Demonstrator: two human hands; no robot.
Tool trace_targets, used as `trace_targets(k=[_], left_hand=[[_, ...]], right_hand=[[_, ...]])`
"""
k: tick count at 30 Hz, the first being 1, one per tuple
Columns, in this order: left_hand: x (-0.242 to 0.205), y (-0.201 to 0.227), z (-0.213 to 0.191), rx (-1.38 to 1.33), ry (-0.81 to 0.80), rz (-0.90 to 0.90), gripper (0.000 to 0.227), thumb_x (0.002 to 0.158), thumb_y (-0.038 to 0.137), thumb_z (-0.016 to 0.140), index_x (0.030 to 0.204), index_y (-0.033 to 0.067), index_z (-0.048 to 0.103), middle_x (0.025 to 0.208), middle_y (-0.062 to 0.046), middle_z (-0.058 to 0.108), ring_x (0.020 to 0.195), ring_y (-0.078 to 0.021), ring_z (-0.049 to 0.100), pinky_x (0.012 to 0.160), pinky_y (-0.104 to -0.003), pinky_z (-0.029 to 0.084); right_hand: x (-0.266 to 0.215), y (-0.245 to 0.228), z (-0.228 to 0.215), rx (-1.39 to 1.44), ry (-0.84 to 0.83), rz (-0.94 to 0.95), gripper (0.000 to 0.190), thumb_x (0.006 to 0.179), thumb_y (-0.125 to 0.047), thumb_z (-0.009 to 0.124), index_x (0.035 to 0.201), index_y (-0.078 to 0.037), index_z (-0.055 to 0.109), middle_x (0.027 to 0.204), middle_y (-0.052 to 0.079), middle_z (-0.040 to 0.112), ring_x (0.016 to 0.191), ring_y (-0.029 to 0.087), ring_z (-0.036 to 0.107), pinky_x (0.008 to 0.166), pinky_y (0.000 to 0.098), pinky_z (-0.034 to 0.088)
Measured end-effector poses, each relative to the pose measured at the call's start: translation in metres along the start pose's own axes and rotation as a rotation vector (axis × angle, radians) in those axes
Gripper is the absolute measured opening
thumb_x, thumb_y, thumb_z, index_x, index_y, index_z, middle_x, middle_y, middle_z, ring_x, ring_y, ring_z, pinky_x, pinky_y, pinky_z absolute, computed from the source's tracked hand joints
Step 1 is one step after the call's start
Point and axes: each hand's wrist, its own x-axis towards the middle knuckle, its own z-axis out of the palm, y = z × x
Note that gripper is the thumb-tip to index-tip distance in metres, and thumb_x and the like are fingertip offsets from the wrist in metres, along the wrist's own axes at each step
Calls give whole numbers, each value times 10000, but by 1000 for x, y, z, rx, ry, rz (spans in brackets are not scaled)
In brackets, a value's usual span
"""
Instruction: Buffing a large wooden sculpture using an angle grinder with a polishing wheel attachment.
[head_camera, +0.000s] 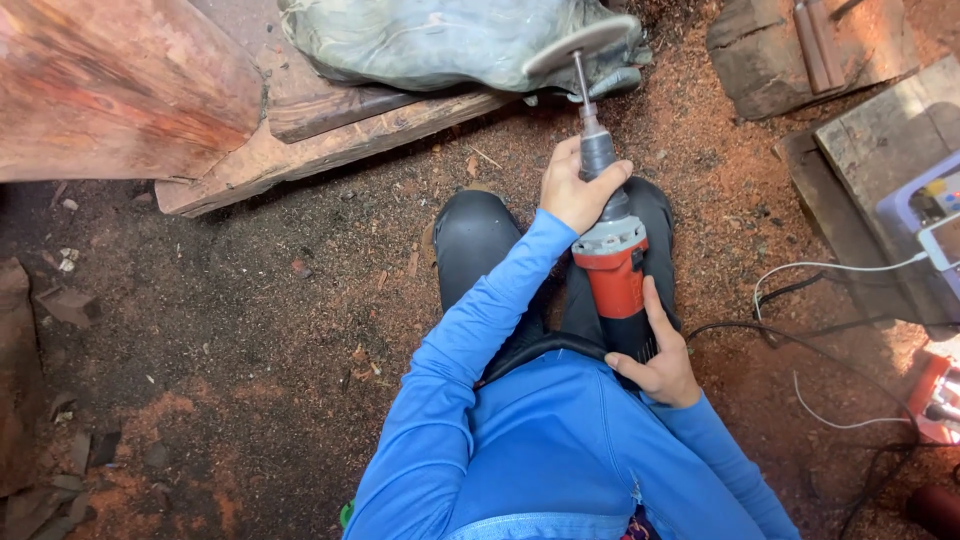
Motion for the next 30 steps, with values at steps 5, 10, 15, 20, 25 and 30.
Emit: trace_targets(k=[5,10,15,20,25,30], left_hand=[[-2,6,-5,6,18,31,479,738,499,819,952,72,787,1335,-24,599,1209,-320,651,1092,-425,518],[-9,0,-3,5,15,17,472,744,464,813,957,44,777,1321,-48,604,1212,-333,647,1082,-433,519],[-8,-4,-3,9,19,20,467,741,456,825,957,44,777,1310,-40,610,1204,-329,653,1071,-433,529],[3,9,-7,6,36,56,474,730,481,831,969,75,777,1254,-39,628,1176,-321,668,1066,-443,535],[3,29,-15,-28,59,89,441,743,457,832,954,72,785,1125,-66,680,1071,-332,712,987,-445,567],[-4,21,-9,-33,56,30,488,711,488,837,1000,108,736,990,-65,728,1017,-313,735,942,-430,587]], right_hand=[[1,1,1,8,0,-18,1110,715,-189,866,1639,-87,259,1530,211,483,1419,393,431,1157,578,332],[-6,5,2,2,-3,-7,1120,706,-198,871,1641,-92,263,1538,201,481,1418,368,436,1157,571,331],[-6,9,2,15,-12,-6,1136,684,-165,881,1637,-78,267,1533,189,489,1415,335,444,1175,535,323],[8,3,-4,23,-2,-33,1124,682,-154,875,1632,-66,281,1518,205,505,1407,345,459,1166,537,337],[20,-11,-7,-33,-19,-69,1130,690,-136,866,1641,-58,262,1483,226,537,1374,354,497,1146,527,370],[10,-4,-10,11,-18,-40,1106,694,-151,858,1638,-80,284,1463,207,561,1364,325,511,1145,520,382]])
